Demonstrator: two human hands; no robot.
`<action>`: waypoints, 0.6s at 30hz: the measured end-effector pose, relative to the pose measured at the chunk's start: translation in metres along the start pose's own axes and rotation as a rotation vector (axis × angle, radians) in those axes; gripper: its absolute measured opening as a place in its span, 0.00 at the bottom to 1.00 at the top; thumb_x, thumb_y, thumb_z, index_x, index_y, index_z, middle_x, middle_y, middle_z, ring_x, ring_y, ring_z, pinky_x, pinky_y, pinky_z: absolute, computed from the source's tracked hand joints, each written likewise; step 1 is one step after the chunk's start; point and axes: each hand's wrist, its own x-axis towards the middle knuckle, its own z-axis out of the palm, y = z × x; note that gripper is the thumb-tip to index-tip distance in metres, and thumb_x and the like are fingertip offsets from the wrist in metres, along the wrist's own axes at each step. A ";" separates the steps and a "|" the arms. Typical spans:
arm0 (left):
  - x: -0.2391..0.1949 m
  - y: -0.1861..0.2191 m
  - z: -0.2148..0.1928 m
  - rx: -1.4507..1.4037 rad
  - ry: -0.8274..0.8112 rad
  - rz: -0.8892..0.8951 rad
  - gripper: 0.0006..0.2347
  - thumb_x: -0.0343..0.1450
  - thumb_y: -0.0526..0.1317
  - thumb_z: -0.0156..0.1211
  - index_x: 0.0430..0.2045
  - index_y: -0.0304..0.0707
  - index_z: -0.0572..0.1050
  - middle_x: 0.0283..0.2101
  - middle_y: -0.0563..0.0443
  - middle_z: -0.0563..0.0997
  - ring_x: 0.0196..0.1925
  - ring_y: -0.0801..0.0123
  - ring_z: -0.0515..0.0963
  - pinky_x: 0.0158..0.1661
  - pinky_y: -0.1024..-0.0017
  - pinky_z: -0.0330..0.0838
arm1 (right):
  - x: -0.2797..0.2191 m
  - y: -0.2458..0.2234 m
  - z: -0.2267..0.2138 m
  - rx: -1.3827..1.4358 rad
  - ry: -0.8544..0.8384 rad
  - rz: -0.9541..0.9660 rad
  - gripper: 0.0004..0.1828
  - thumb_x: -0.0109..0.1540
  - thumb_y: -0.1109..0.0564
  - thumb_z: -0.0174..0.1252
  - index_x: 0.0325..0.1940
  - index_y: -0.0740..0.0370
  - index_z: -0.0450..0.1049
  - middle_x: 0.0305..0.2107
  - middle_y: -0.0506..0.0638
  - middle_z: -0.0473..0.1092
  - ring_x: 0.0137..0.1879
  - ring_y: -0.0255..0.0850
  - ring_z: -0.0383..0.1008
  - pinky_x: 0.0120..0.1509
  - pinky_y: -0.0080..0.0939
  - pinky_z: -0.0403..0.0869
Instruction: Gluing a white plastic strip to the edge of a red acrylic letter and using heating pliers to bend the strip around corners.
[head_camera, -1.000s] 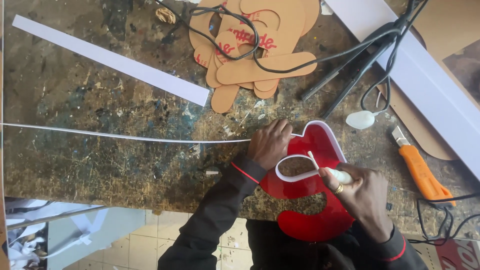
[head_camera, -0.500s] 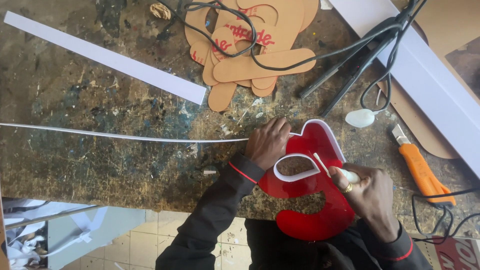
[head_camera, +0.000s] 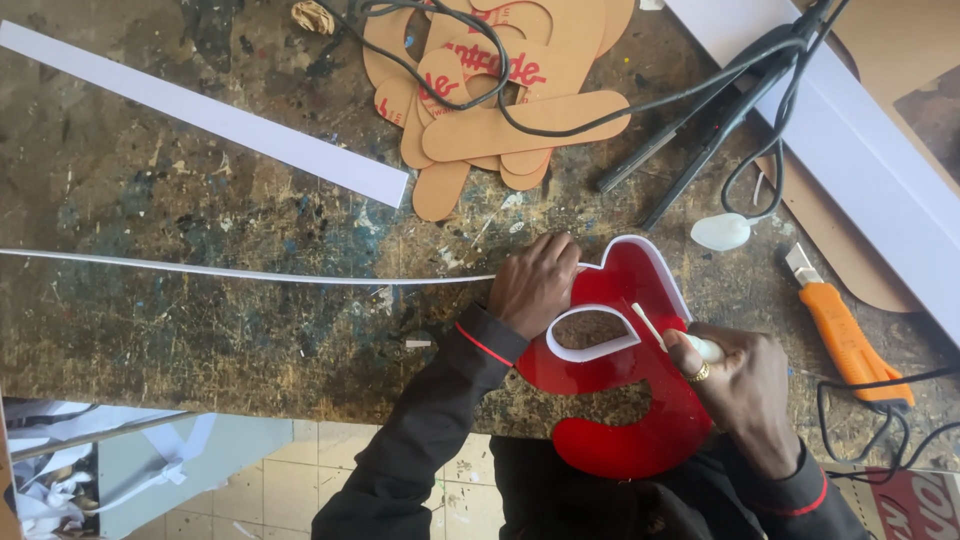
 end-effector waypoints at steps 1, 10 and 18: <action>0.000 0.000 0.000 -0.005 0.004 0.004 0.03 0.79 0.32 0.63 0.43 0.36 0.82 0.51 0.45 0.86 0.44 0.62 0.86 0.28 0.68 0.82 | 0.001 0.002 0.002 0.009 0.010 -0.021 0.38 0.64 0.24 0.57 0.14 0.53 0.66 0.12 0.42 0.56 0.24 0.36 0.52 0.31 0.43 0.54; 0.001 -0.001 -0.002 -0.022 -0.007 0.016 0.04 0.77 0.29 0.64 0.43 0.36 0.81 0.50 0.45 0.86 0.43 0.62 0.85 0.32 0.68 0.84 | 0.004 0.017 0.000 0.053 0.134 -0.125 0.39 0.68 0.24 0.49 0.32 0.60 0.85 0.17 0.48 0.74 0.20 0.37 0.64 0.25 0.41 0.58; 0.003 0.000 -0.005 -0.012 0.002 0.010 0.04 0.76 0.30 0.69 0.43 0.36 0.82 0.51 0.45 0.86 0.43 0.63 0.85 0.32 0.68 0.84 | 0.029 0.026 -0.019 -0.288 0.099 -0.024 0.33 0.73 0.28 0.57 0.60 0.60 0.75 0.47 0.58 0.80 0.50 0.56 0.79 0.50 0.58 0.73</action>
